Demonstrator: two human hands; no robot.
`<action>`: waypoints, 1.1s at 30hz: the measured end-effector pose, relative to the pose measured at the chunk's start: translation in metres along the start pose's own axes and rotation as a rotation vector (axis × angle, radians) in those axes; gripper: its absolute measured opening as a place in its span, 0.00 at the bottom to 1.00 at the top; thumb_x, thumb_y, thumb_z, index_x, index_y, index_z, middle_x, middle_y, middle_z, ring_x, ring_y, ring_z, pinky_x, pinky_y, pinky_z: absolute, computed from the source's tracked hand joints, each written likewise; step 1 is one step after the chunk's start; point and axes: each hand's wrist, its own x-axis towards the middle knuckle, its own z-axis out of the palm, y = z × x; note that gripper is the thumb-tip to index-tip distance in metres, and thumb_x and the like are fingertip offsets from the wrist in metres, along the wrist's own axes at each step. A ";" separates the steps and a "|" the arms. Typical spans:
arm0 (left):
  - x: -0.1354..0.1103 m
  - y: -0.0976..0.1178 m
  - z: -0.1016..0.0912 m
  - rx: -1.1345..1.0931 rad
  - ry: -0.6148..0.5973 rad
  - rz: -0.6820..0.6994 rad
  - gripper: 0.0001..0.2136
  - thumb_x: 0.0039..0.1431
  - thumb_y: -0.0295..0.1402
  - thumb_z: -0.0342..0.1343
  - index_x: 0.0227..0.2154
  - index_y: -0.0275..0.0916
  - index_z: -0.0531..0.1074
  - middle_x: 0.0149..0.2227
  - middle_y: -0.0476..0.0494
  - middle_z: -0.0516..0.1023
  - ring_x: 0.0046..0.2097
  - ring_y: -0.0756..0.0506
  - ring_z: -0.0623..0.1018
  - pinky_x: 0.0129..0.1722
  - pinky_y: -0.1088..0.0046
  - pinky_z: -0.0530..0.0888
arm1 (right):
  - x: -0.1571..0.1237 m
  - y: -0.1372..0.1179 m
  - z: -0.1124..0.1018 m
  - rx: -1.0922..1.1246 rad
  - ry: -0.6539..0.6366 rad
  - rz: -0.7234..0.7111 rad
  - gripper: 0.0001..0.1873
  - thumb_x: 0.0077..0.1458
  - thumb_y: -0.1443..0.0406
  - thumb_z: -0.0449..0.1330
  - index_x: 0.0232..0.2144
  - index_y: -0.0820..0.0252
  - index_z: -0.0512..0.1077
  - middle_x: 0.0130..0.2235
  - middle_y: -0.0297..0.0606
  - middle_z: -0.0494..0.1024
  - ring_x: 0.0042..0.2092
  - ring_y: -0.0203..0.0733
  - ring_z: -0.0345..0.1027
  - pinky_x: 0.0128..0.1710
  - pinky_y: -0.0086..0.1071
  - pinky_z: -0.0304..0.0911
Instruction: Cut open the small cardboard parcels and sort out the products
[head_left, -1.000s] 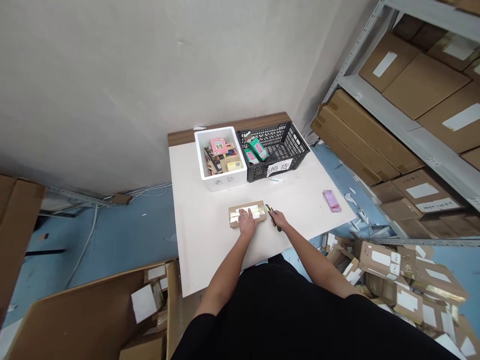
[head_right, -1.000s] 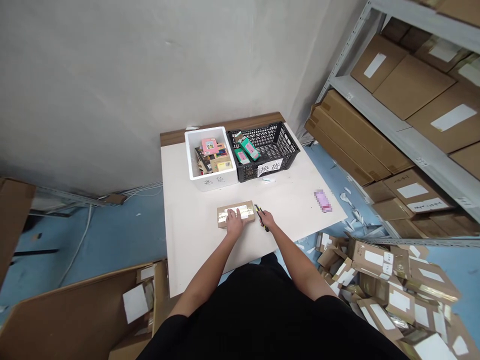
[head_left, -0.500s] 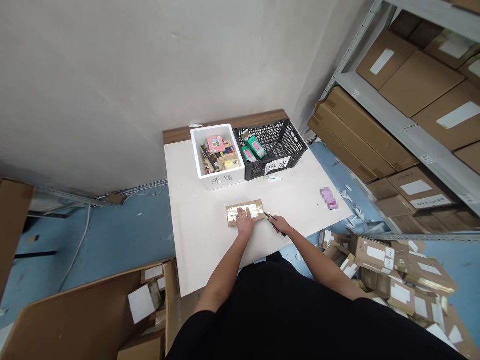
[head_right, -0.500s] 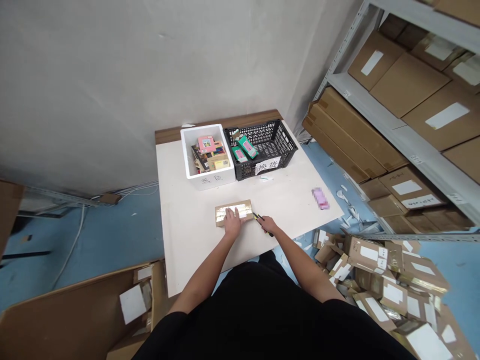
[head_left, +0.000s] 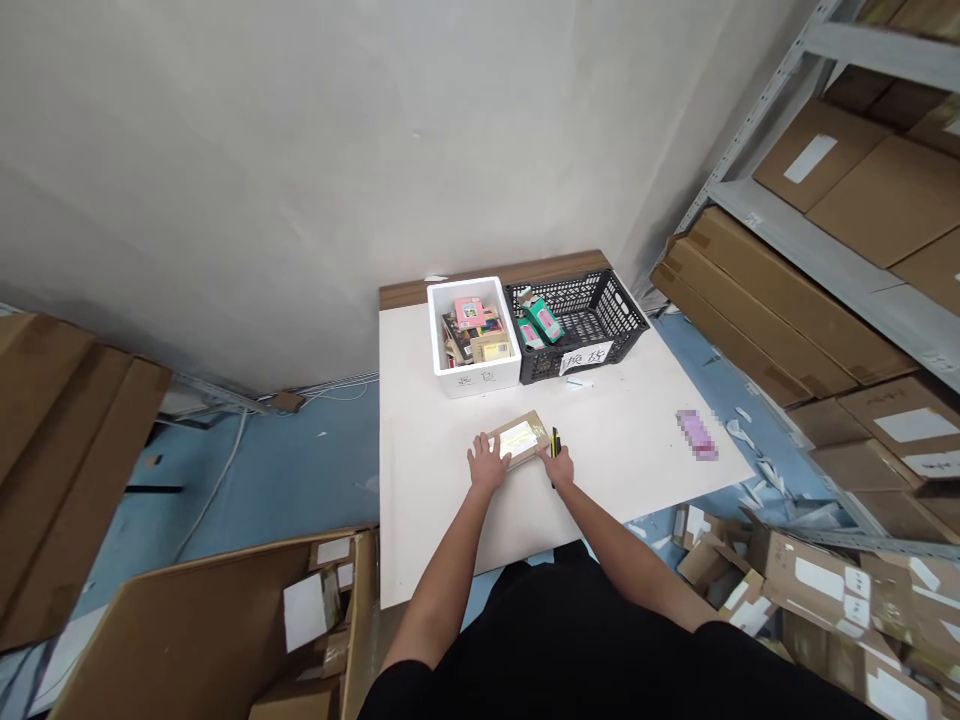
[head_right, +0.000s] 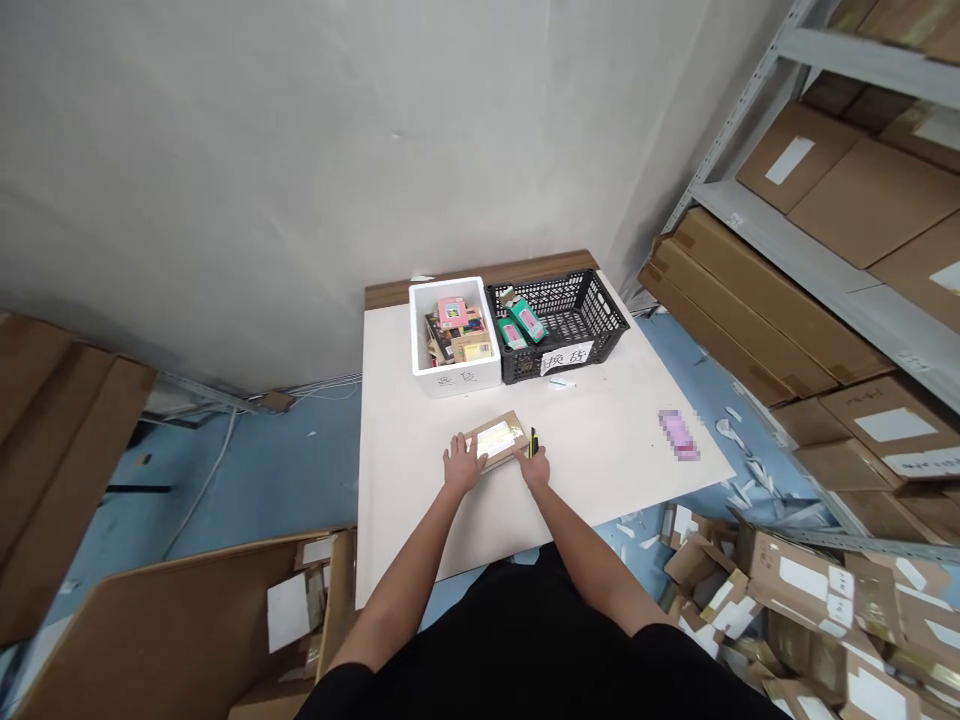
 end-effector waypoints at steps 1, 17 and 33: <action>-0.004 0.001 0.001 0.008 -0.014 -0.030 0.32 0.73 0.48 0.38 0.74 0.38 0.55 0.71 0.26 0.61 0.71 0.29 0.61 0.65 0.46 0.63 | 0.009 -0.010 -0.005 -0.025 0.018 0.027 0.32 0.64 0.40 0.53 0.54 0.59 0.64 0.49 0.53 0.80 0.50 0.52 0.79 0.40 0.37 0.73; 0.038 0.004 -0.009 0.059 -0.216 0.500 0.47 0.54 0.33 0.66 0.74 0.57 0.50 0.79 0.44 0.43 0.77 0.31 0.42 0.69 0.43 0.57 | -0.025 0.022 0.006 -0.108 -0.099 -0.020 0.34 0.62 0.39 0.55 0.54 0.58 0.65 0.50 0.50 0.80 0.52 0.52 0.78 0.44 0.37 0.71; -0.003 0.032 0.033 -0.097 0.069 -0.001 0.44 0.65 0.60 0.51 0.75 0.38 0.50 0.77 0.31 0.49 0.77 0.30 0.47 0.73 0.47 0.52 | 0.048 0.010 -0.060 0.313 -0.146 -0.017 0.27 0.71 0.46 0.49 0.27 0.57 0.67 0.21 0.32 0.72 0.17 0.34 0.65 0.21 0.27 0.62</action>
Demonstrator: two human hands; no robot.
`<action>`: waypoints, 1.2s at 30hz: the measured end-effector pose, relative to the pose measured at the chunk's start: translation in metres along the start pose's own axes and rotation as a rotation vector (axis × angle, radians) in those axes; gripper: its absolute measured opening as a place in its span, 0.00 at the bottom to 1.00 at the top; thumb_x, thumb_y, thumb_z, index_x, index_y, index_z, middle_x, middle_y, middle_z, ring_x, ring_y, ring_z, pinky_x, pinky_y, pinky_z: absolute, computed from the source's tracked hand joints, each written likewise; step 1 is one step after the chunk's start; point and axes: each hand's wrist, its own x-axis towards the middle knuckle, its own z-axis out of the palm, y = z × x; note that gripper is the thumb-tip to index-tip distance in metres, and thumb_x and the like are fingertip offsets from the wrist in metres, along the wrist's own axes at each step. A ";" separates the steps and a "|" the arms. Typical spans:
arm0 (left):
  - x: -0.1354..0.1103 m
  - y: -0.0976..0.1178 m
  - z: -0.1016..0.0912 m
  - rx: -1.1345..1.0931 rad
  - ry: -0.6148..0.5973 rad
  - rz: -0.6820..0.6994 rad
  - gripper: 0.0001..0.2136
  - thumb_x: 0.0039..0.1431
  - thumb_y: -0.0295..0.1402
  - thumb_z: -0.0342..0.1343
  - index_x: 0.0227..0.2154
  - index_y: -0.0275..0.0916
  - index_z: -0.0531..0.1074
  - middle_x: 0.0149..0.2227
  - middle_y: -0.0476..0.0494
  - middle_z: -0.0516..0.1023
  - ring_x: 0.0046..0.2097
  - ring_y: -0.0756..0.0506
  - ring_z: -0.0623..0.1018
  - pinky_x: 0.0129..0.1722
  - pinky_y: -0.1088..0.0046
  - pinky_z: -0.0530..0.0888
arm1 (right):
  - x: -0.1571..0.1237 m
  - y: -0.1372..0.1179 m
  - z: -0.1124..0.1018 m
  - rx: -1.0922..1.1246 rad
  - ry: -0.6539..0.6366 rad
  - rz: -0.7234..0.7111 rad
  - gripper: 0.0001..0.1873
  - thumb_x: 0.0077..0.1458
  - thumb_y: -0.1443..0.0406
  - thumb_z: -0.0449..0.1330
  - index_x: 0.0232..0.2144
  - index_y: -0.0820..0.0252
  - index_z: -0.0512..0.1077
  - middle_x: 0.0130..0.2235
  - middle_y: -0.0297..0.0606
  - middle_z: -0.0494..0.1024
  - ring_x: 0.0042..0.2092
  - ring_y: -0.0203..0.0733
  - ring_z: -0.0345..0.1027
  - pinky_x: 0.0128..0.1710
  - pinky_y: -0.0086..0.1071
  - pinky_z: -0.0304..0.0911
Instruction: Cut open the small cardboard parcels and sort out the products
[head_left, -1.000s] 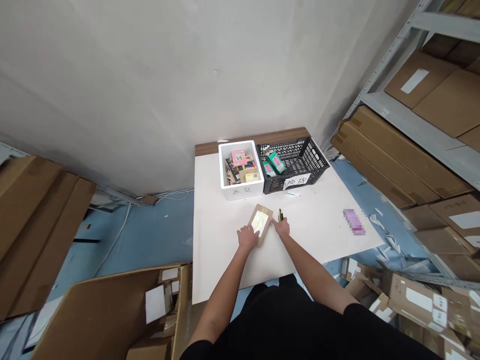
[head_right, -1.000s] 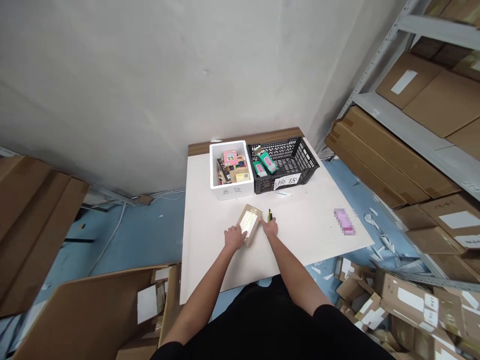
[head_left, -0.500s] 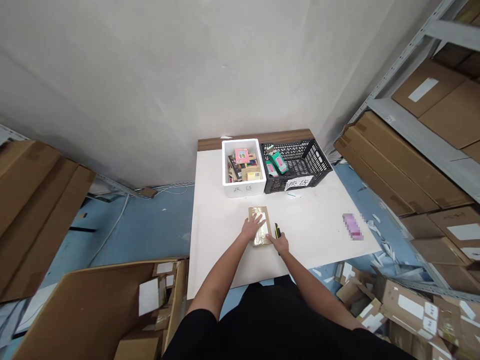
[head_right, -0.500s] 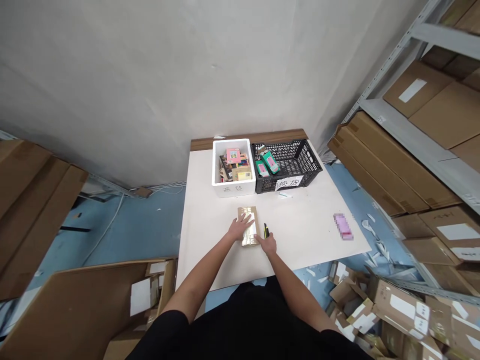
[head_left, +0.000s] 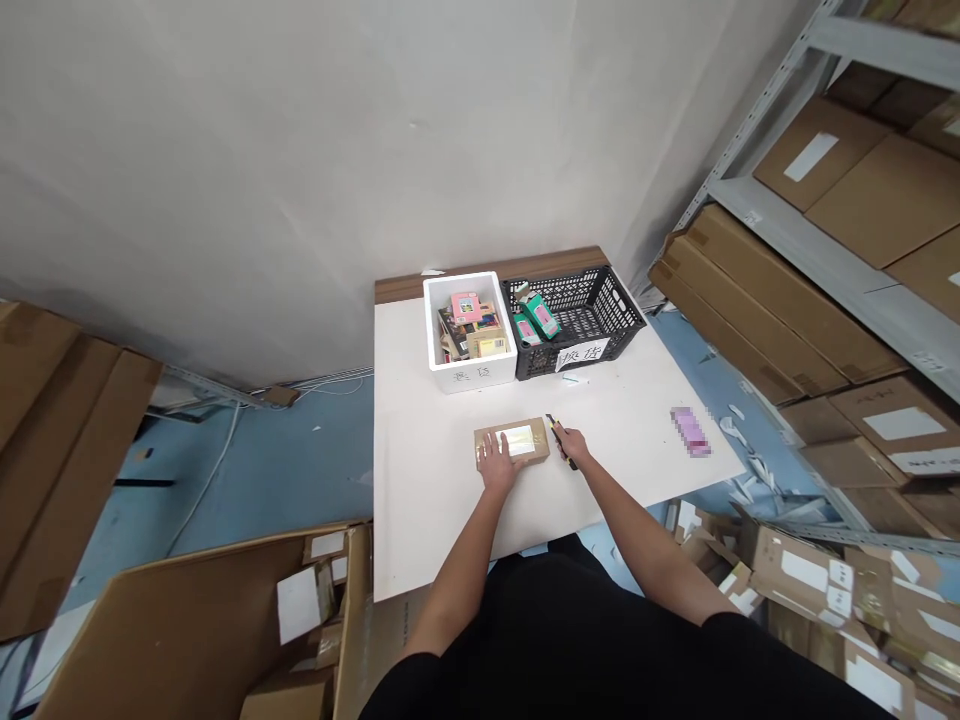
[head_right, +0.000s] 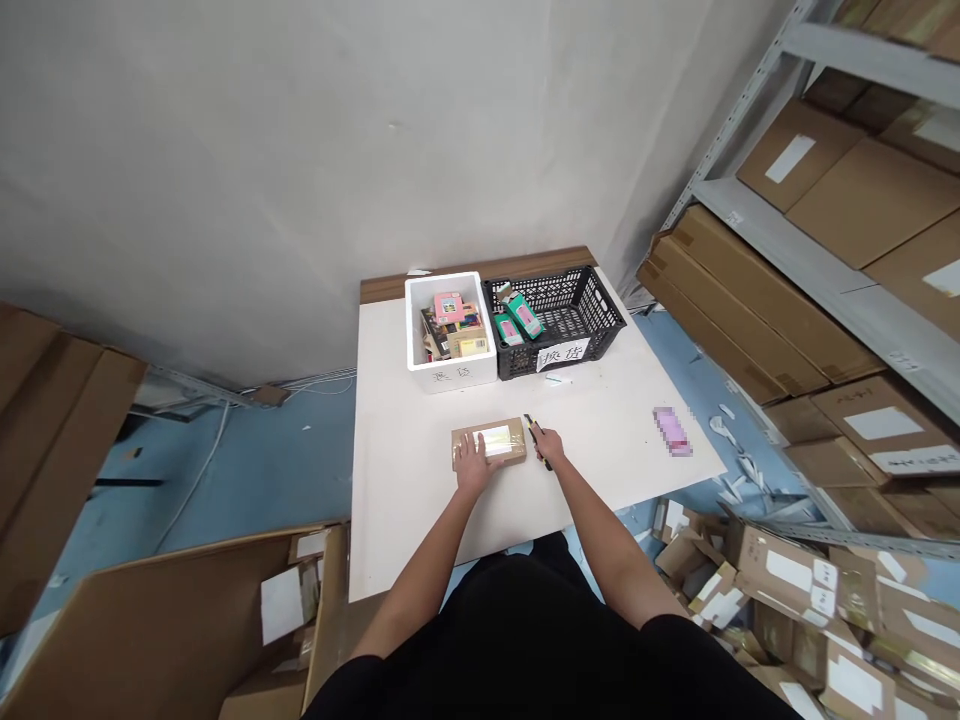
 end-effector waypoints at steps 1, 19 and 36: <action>0.000 0.000 0.002 -0.010 0.006 0.004 0.44 0.65 0.60 0.51 0.75 0.38 0.50 0.77 0.31 0.49 0.77 0.30 0.47 0.73 0.47 0.51 | -0.004 0.008 0.000 0.009 -0.014 0.012 0.27 0.71 0.47 0.50 0.25 0.57 0.66 0.19 0.31 0.70 0.16 0.33 0.64 0.20 0.26 0.61; 0.002 0.006 0.005 -0.089 -0.030 -0.010 0.46 0.60 0.62 0.57 0.74 0.43 0.54 0.77 0.31 0.49 0.77 0.29 0.45 0.73 0.47 0.49 | -0.031 0.064 -0.024 -0.121 -0.236 0.008 0.31 0.65 0.40 0.58 0.23 0.57 0.66 0.17 0.31 0.71 0.16 0.33 0.63 0.19 0.26 0.60; 0.047 -0.025 -0.032 -0.059 -0.098 -0.023 0.35 0.62 0.54 0.58 0.69 0.46 0.62 0.62 0.34 0.73 0.64 0.34 0.68 0.63 0.59 0.60 | 0.013 0.090 -0.091 -0.033 0.421 0.155 0.38 0.64 0.60 0.57 0.72 0.67 0.55 0.65 0.59 0.69 0.66 0.53 0.66 0.61 0.39 0.64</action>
